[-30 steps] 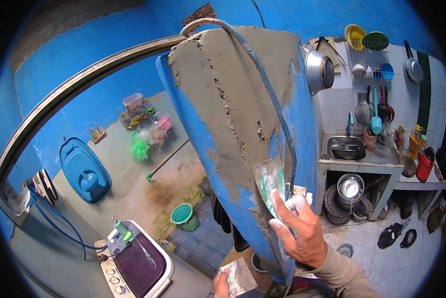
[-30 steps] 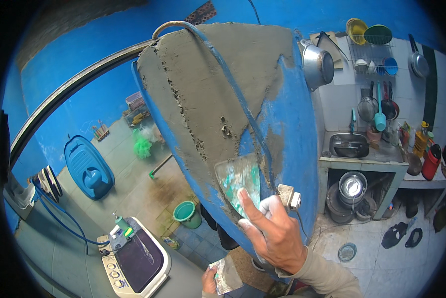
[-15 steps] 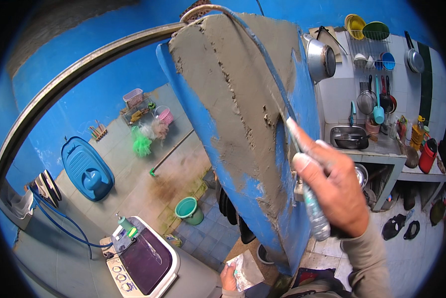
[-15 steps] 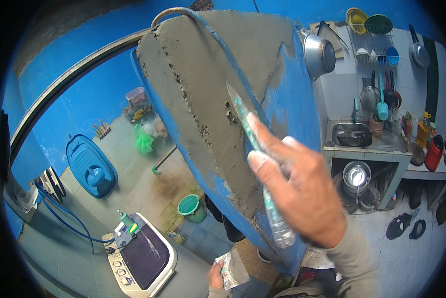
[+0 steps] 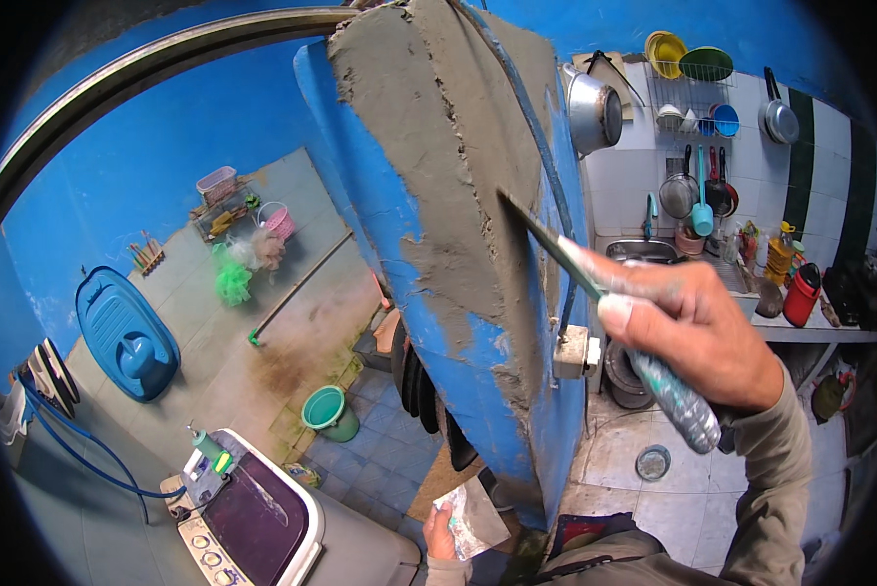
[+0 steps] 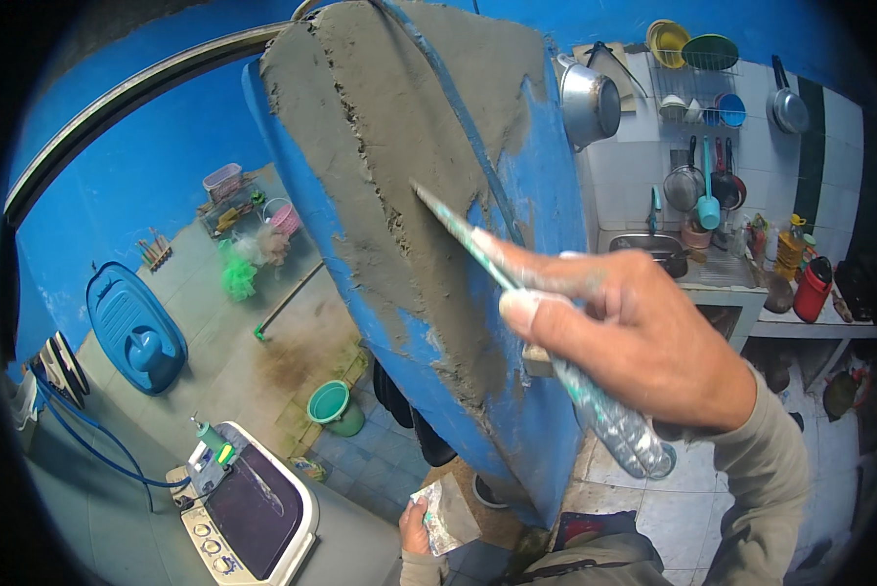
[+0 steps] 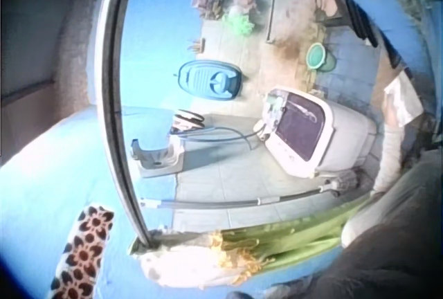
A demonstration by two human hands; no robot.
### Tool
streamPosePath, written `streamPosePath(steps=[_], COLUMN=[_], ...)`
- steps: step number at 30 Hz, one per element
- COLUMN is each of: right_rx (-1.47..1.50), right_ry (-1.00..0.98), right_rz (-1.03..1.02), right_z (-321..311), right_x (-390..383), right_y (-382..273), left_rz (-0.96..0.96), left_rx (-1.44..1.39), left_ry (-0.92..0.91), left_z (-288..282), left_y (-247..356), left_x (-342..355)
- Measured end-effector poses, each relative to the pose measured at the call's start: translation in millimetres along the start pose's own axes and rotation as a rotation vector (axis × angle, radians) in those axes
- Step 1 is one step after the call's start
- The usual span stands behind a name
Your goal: The person applies plaster to a vertical blue wall using a trowel and a hawk. They repeatedly scoop plaster from the hawk and spread it onto the wall, smoothing the surface with the trowel. The person occasionally uses their hand to smooth the plaster.
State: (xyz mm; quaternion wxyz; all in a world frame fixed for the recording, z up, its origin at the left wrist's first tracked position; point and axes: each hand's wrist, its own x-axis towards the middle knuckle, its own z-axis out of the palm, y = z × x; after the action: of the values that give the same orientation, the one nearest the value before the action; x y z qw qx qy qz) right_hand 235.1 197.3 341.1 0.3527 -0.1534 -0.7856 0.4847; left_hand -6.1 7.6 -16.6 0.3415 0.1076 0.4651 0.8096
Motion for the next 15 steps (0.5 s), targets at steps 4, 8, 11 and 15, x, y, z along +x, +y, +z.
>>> streamPosePath(steps=[4,8,11,15], right_rx=[-0.125,-0.152,-0.313,-0.442], right_ry=[-0.072,0.000,0.123,0.340], right_rz=[0.022,-0.128,-0.438,-0.704], right_z=[-9.5,-7.4,6.4,28.1], right_x=[-16.9,-29.8,-23.3,-8.9], right_y=[7.0,24.6,41.6,72.0], left_rz=[0.004,-0.003,0.004,0.018], left_rx=[0.036,0.001,0.040,0.034], left_ry=[0.007,0.002,0.024,0.031], left_z=[-9.4,-11.1,-5.5,-17.9], left_y=[-3.8,-4.7,4.0,-3.8], left_x=[3.5,1.7,-5.1,2.6])
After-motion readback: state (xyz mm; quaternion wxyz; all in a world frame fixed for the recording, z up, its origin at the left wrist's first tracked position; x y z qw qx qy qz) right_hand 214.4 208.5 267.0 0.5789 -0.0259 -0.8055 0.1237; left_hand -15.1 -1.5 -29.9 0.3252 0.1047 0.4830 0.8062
